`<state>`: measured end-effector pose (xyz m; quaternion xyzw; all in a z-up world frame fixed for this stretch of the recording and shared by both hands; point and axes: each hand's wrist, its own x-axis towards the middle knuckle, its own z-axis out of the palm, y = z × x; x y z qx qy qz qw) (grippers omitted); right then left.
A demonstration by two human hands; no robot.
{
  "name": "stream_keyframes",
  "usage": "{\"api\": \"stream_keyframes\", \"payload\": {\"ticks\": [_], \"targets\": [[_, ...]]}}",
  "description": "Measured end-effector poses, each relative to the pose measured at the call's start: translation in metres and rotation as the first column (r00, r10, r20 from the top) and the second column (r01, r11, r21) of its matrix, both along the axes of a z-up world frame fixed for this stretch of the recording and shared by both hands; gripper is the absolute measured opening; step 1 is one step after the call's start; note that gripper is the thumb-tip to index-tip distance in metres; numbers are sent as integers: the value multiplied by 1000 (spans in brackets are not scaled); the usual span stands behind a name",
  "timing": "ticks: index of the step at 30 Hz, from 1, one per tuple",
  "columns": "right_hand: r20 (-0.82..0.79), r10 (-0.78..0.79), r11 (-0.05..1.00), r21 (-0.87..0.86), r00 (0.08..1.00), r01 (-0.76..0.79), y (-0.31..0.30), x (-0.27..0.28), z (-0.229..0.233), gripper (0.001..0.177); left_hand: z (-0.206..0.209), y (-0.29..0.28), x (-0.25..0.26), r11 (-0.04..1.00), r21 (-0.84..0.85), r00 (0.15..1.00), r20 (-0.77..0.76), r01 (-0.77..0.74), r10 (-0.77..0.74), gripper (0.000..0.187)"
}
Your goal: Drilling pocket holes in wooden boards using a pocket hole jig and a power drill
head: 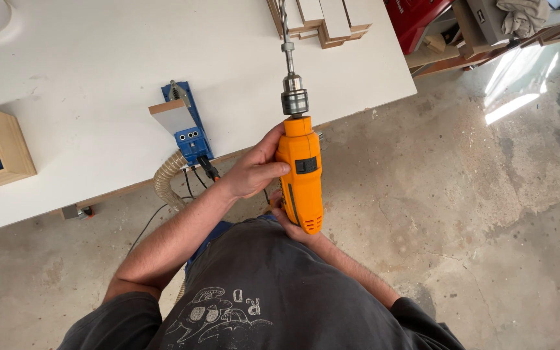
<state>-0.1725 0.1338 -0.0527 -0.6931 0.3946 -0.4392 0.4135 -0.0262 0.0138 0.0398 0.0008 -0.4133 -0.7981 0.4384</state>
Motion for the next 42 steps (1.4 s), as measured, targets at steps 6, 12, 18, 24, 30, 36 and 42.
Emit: {"api": "stream_keyframes", "payload": {"ticks": [6, 12, 18, 24, 30, 36, 42], "targets": [[-77, -140, 990, -24, 987, 139, 3, -17, 0, 34, 17, -5, 6, 998, 19, 998, -7, 61, -61, 81], [-31, -196, 979, -54, 980, 195, 8, -19, -21, 28, 10, -19, 12, 991, 125, 999, 3, 50, -51, 84], [15, -242, 966, -92, 970, 242, 3, -17, -41, 23, 1, -21, 11, 993, 119, 999, 52, 5, -12, 84], [59, -255, 959, -115, 965, 260, -5, -15, -60, 18, -22, -20, 2, 989, 143, 998, 41, 35, -41, 82], [126, -199, 971, -108, 972, 213, -9, -22, -60, 38, -44, -25, -4, 988, 152, 990, 138, -13, -9, 72], [425, -300, 954, 122, 854, 274, -17, -39, 13, 23, -4, -19, -11, 985, 31, 957, 245, -169, 156, 69], [623, -164, 985, 144, 765, 94, -22, -57, 12, 39, 7, -7, -26, 954, 23, 919, 278, -298, 280, 69]]}}
